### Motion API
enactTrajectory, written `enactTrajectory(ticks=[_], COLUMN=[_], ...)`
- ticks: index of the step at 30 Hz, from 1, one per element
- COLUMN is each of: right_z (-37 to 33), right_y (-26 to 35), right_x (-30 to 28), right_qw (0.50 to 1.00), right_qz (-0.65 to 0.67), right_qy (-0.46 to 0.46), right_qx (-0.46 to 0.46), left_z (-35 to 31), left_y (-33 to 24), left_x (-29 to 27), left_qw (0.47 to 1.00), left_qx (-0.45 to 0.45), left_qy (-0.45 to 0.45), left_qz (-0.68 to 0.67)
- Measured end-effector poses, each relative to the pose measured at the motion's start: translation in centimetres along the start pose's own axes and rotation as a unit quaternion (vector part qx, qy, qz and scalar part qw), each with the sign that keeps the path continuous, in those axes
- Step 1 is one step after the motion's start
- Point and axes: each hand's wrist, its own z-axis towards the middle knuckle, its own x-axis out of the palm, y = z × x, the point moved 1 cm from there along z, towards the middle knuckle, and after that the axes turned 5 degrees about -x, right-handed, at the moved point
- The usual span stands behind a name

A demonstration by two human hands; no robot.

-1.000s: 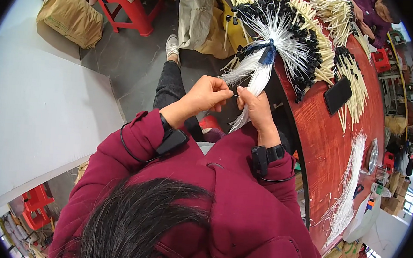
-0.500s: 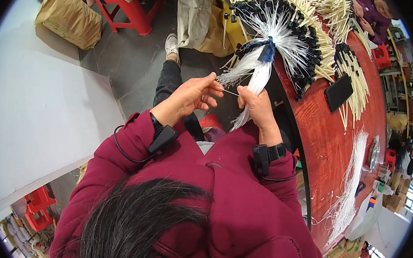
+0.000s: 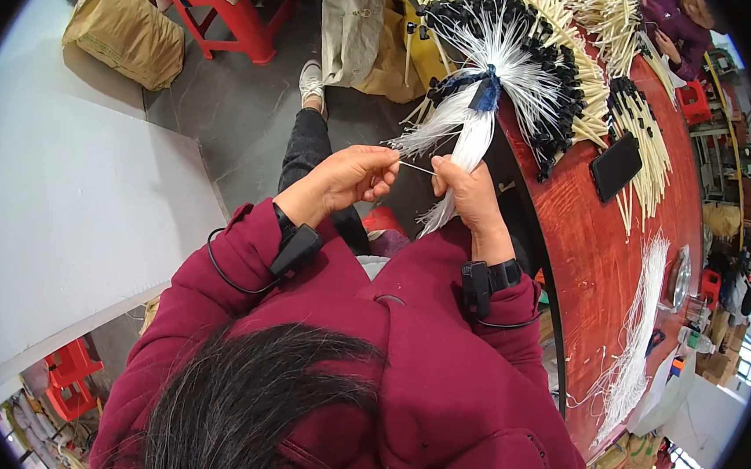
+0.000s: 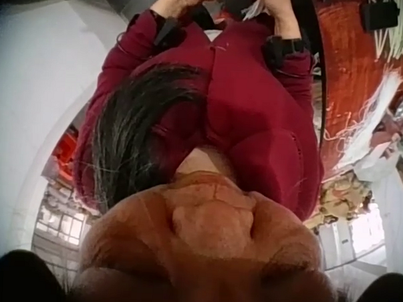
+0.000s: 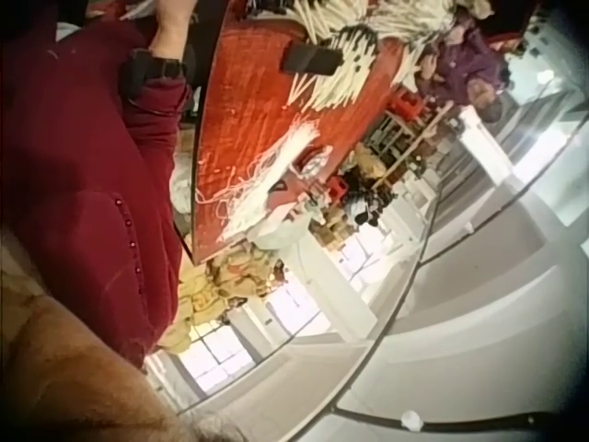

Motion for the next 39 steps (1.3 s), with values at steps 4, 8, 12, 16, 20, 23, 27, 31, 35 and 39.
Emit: enactTrajectory(ticks=[4, 8, 12, 16, 20, 23, 27, 31, 35, 39], right_z=[0.0, -0.1, -0.1, -0.1, 0.0, 0.1, 0.0, -0.2, -0.1, 0.0], right_y=[-0.1, 0.2, 0.4, 0.4, 0.3, -0.3, -0.4, 0.0, -0.3, -0.6], right_x=[0.1, 0.2, 0.3, 0.2, 0.0, -0.1, 0.4, 0.6, 0.7, 1.1], right_qw=[1.0, 1.0, 0.997, 0.996, 0.995, 0.992, 0.992, 0.993, 0.991, 0.984], right_qz=[0.025, 0.03, 0.074, 0.089, 0.096, 0.123, 0.123, 0.114, 0.134, 0.179], right_qy=[-0.005, -0.001, 0.002, 0.006, 0.015, 0.016, -0.013, -0.014, 0.008, 0.003], right_qx=[0.005, 0.001, 0.005, 0.007, 0.002, 0.011, -0.007, -0.004, 0.002, 0.006], left_z=[-1.0, -0.4, -0.6, -1.0, -1.3, -1.4, -1.3, -1.1, -0.4, 0.5], left_y=[-0.8, -0.2, -0.2, -0.1, 0.5, 0.6, -0.1, -1.6, -0.3, 2.2], left_x=[2.4, 1.8, 1.3, 0.5, 1.3, 1.3, -1.1, -3.8, -2.7, 2.2], left_qw=[0.992, 0.963, 0.973, 0.998, 0.994, 0.995, 0.998, 0.965, 0.884, 0.9], left_qx=[0.029, 0.119, 0.079, -0.004, -0.019, -0.012, 0.027, 0.125, 0.229, 0.19], left_qy=[-0.121, -0.054, -0.044, 0.013, 0.102, 0.097, 0.037, -0.187, -0.271, -0.124], left_qz=[0.031, 0.236, 0.212, 0.066, -0.039, -0.024, 0.035, 0.136, 0.304, 0.372])
